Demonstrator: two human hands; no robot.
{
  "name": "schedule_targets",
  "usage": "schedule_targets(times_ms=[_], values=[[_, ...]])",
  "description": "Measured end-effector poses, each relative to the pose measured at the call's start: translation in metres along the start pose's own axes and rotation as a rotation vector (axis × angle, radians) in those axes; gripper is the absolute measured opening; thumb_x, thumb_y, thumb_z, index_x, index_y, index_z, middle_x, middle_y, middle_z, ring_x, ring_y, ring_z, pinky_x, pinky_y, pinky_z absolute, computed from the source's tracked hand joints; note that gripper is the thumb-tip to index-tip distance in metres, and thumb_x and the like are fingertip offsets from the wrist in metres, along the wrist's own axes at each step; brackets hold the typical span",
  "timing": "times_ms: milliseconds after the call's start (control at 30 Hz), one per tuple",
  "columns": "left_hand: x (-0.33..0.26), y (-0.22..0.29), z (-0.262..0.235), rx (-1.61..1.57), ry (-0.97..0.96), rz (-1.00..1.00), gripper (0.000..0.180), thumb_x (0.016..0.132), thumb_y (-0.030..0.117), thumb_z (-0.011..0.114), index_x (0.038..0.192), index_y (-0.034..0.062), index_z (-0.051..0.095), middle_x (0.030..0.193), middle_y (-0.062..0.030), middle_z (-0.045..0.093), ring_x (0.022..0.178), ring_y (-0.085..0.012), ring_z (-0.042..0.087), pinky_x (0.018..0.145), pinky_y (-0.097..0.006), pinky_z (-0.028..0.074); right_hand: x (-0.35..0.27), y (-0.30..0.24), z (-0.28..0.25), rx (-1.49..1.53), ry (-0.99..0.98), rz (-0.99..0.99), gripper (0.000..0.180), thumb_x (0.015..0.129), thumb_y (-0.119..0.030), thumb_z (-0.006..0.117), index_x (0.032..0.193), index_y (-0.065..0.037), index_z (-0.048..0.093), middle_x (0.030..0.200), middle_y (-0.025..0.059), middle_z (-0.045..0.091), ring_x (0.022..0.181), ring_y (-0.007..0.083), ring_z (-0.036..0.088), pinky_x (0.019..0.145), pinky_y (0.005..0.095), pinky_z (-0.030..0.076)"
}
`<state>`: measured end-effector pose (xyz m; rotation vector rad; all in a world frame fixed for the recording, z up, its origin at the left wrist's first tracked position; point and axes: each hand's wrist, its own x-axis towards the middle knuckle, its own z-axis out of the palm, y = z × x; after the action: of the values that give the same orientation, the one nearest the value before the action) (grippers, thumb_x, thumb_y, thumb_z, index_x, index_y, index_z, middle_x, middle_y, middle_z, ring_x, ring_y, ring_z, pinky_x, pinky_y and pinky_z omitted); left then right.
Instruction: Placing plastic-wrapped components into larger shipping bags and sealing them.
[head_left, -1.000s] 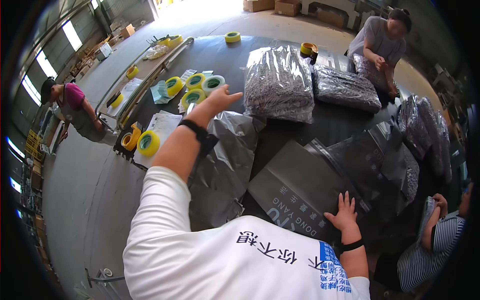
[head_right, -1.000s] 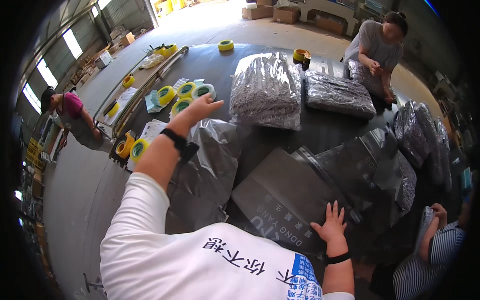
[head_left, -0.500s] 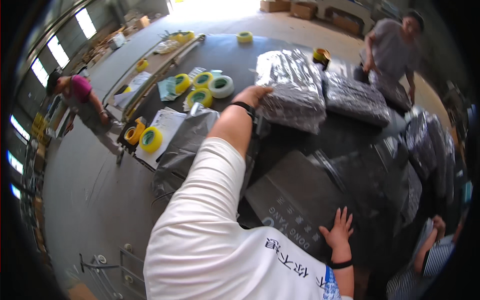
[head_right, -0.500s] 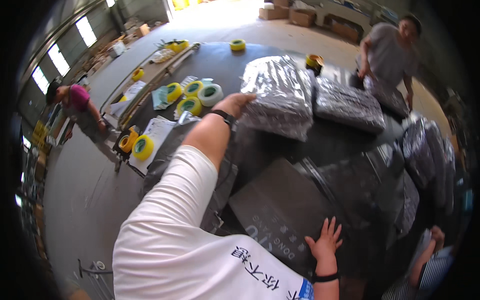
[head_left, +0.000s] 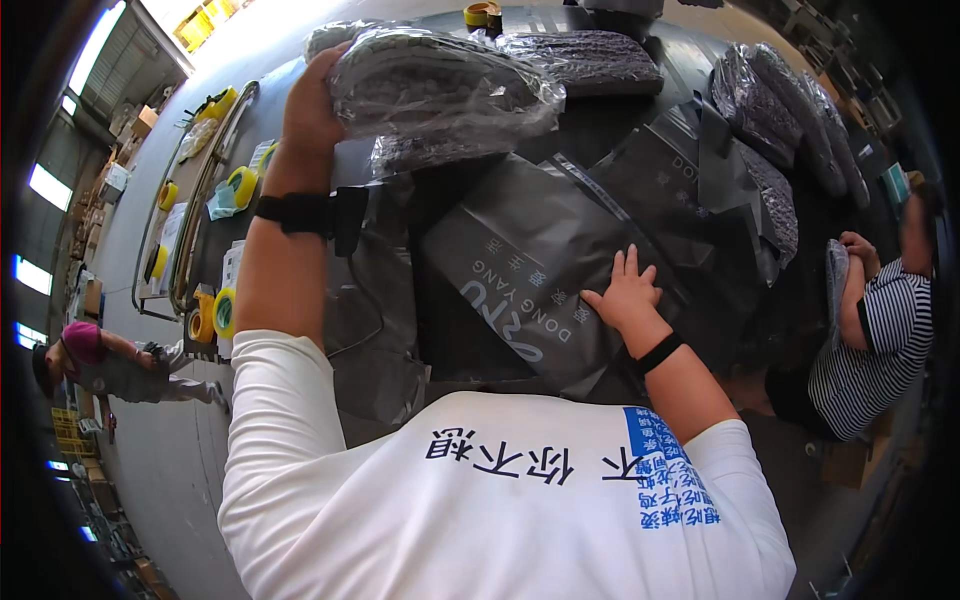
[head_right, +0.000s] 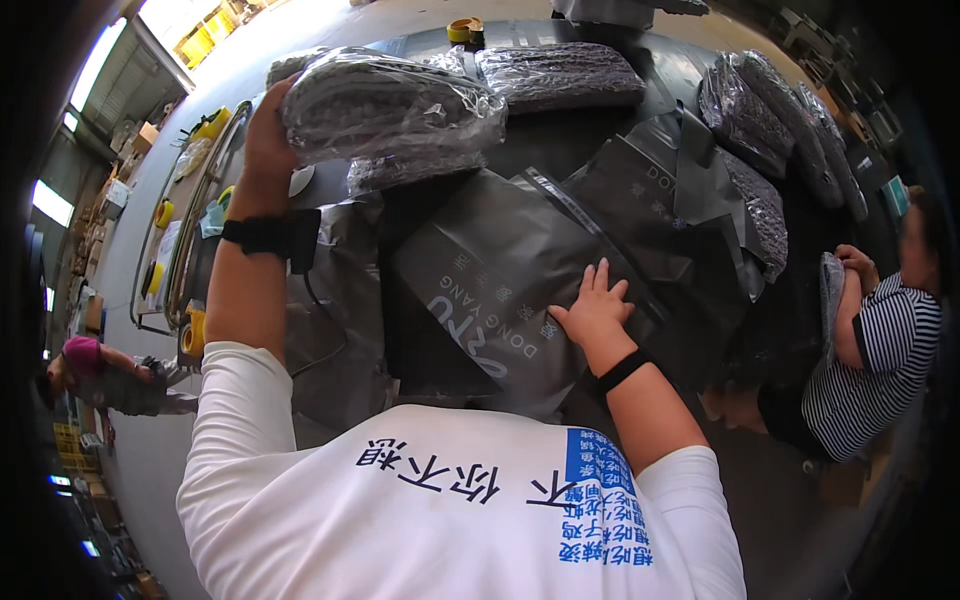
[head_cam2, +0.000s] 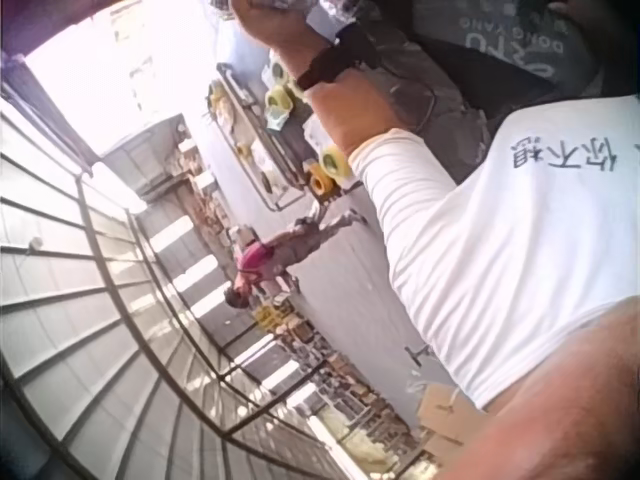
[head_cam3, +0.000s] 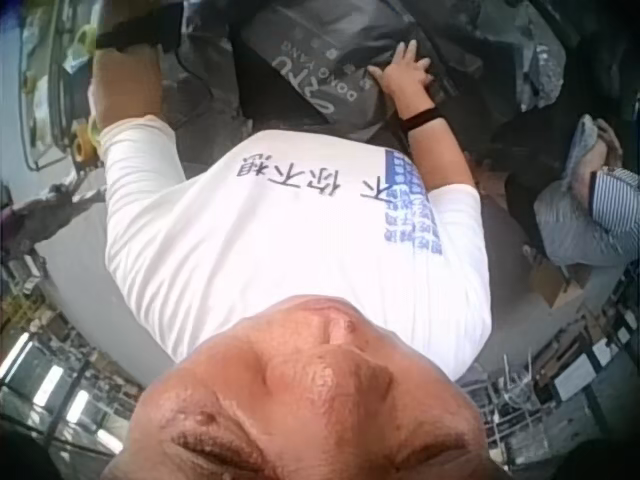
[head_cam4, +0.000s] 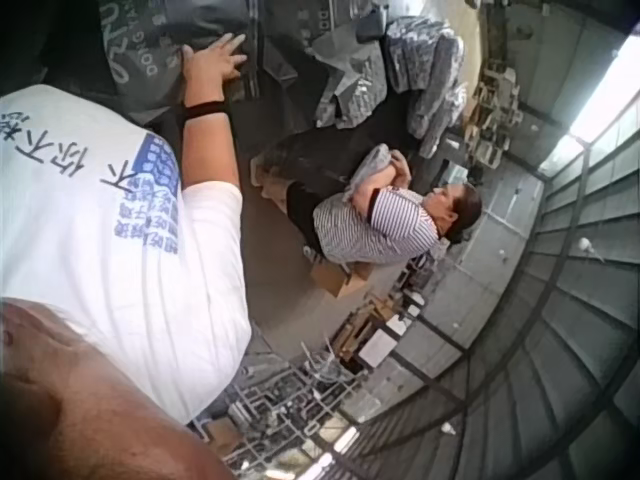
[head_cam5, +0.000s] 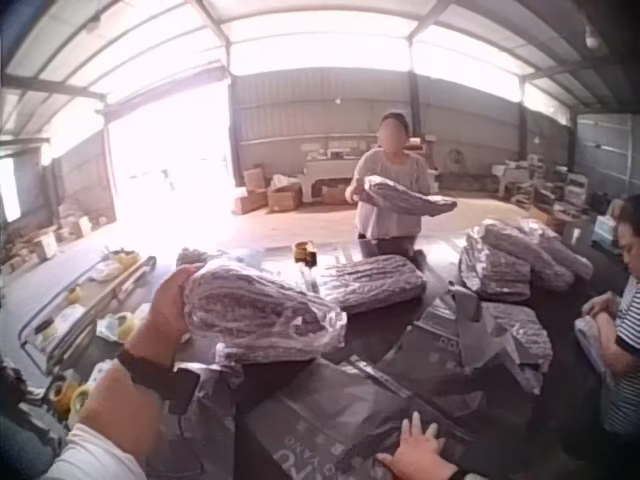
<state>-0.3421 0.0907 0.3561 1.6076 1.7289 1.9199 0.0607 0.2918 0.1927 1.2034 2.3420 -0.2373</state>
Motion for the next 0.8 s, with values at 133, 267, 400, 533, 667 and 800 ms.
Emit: schedule_targets(times_ms=[133,267,400,533,667,800], values=[[-0.030,0.069,0.013,-0.148,0.121,-0.053,0.046,0.084,-0.001,0.066,0.128,-0.0013,0.053,0.121,-0.0121,0.061,0.109,-0.0173,0.059,0.096,-0.032,0.047,-0.003,-0.003,-0.005,-0.041,0.145,0.001,0.103,0.079,-0.065,0.062,0.154,-0.016,0.011,0.161,0.0130,0.005,0.146,0.0375,0.010,0.108,0.0582,0.028],[-0.068,0.104,-0.005,-0.296,0.196,-0.100,0.035,0.092,0.002,0.056,0.126,-0.0027,0.053,0.120,-0.0131,0.061,0.110,-0.0202,0.060,0.095,-0.033,0.048,0.009,0.017,-0.006,0.087,0.260,0.024,0.098,0.080,-0.061,0.063,0.153,-0.016,0.016,0.160,0.0134,0.011,0.147,0.0333,0.011,0.111,0.0586,0.021],[-0.110,0.134,0.013,0.199,0.284,-0.005,0.031,0.092,0.003,0.055,0.122,-0.0026,0.057,0.121,-0.0154,0.060,0.107,-0.0205,0.061,0.092,-0.033,0.050,0.025,0.040,-0.013,0.091,0.291,0.045,0.093,0.081,-0.056,0.065,0.152,-0.015,0.021,0.156,0.0141,0.024,0.141,0.0307,0.030,0.109,0.0570,0.028],[-0.137,0.159,0.028,0.636,0.249,0.196,0.028,0.090,0.006,0.058,0.116,-0.0042,0.060,0.114,-0.0166,0.064,0.098,-0.0204,0.065,0.086,-0.031,0.053,0.060,0.066,-0.010,0.353,0.545,-0.013,0.069,0.084,-0.050,0.064,0.136,-0.008,0.048,0.116,0.0143,0.062,0.104,0.0290,0.063,0.087,0.0408,0.049],[-0.143,0.190,0.053,-0.261,0.528,-0.282,0.029,0.087,0.015,0.059,0.105,-0.0061,0.064,0.093,-0.0145,0.069,0.079,-0.0206,0.069,0.072,-0.030,0.057,0.064,0.069,-0.040,1.061,-0.144,0.019,0.028,0.087,-0.032,0.063,0.088,-0.006,0.072,0.065,0.0044,0.059,0.058,0.0136,0.051,0.059,0.0307,0.043],[-0.163,0.192,0.045,-0.345,0.497,-0.354,0.029,0.088,0.015,0.058,0.107,-0.0059,0.063,0.096,-0.0143,0.069,0.081,-0.0202,0.069,0.073,-0.030,0.057,0.065,0.066,-0.052,1.065,-0.400,-0.142,0.032,0.087,-0.033,0.063,0.102,-0.006,0.068,0.082,0.0055,0.066,0.069,0.0189,0.056,0.064,0.0363,0.045]])
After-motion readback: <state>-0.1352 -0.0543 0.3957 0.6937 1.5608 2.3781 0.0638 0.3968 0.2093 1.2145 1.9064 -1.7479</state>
